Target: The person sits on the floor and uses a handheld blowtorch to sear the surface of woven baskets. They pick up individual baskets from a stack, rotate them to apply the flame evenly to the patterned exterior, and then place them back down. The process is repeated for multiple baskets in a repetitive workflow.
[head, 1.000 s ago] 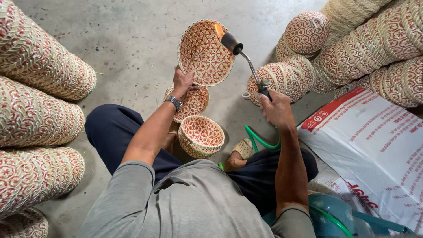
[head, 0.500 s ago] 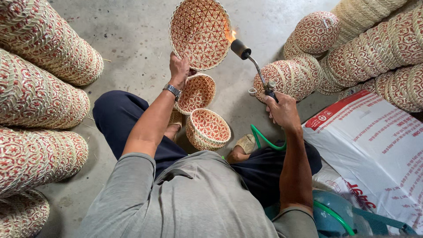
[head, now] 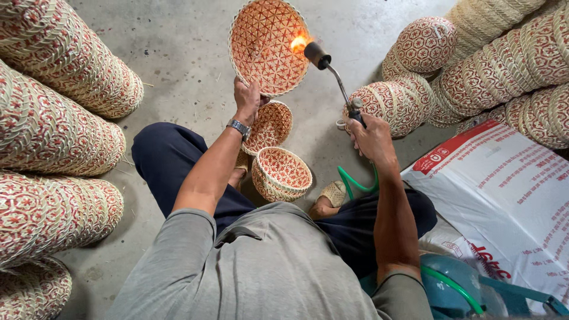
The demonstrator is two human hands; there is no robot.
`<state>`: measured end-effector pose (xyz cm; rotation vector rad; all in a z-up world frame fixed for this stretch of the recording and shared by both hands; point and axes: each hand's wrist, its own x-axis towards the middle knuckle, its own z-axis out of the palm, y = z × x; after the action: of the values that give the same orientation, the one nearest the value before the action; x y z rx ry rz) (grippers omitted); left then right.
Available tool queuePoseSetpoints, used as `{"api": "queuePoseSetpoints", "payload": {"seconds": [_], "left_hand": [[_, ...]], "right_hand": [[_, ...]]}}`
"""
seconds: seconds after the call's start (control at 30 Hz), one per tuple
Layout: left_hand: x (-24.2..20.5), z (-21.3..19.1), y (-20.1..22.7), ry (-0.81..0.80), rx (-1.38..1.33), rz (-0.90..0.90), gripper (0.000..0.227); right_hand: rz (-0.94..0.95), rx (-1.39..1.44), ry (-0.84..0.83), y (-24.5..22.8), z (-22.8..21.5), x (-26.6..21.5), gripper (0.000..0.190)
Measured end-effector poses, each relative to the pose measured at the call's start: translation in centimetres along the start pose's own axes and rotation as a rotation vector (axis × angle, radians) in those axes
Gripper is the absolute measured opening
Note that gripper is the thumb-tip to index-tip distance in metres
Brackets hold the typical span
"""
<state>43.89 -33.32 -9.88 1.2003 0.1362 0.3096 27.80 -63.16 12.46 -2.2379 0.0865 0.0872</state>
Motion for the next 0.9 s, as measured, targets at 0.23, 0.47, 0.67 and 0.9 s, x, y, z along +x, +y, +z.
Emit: {"api": "queuePoseSetpoints", "payload": {"seconds": [0.23,0.47,0.67,0.9], "left_hand": [[-6.5,2.7,5.7,-0.058,-0.127,-0.325,0.047],[-12.6,5.1,6.0,-0.217,-0.379,-0.483,0.045],[-15.0,5.3,6.1,-0.323,-0.072,-0.476,0.075],[-7.3,2.2,12.1,-0.652,0.742,-0.182,0.102]], "right_hand": [[-0.09,0.072,0.165,0.6,2.3,2.4,0.035],[-0.058,0.367,0.391,3.2,5.8,4.6,0.036],[-0.135,0.255,0.502,6.3,5.4,6.9,0.042],[-0.29,-0.177,0.351,9.2,0.8,6.5,0.048]]}}
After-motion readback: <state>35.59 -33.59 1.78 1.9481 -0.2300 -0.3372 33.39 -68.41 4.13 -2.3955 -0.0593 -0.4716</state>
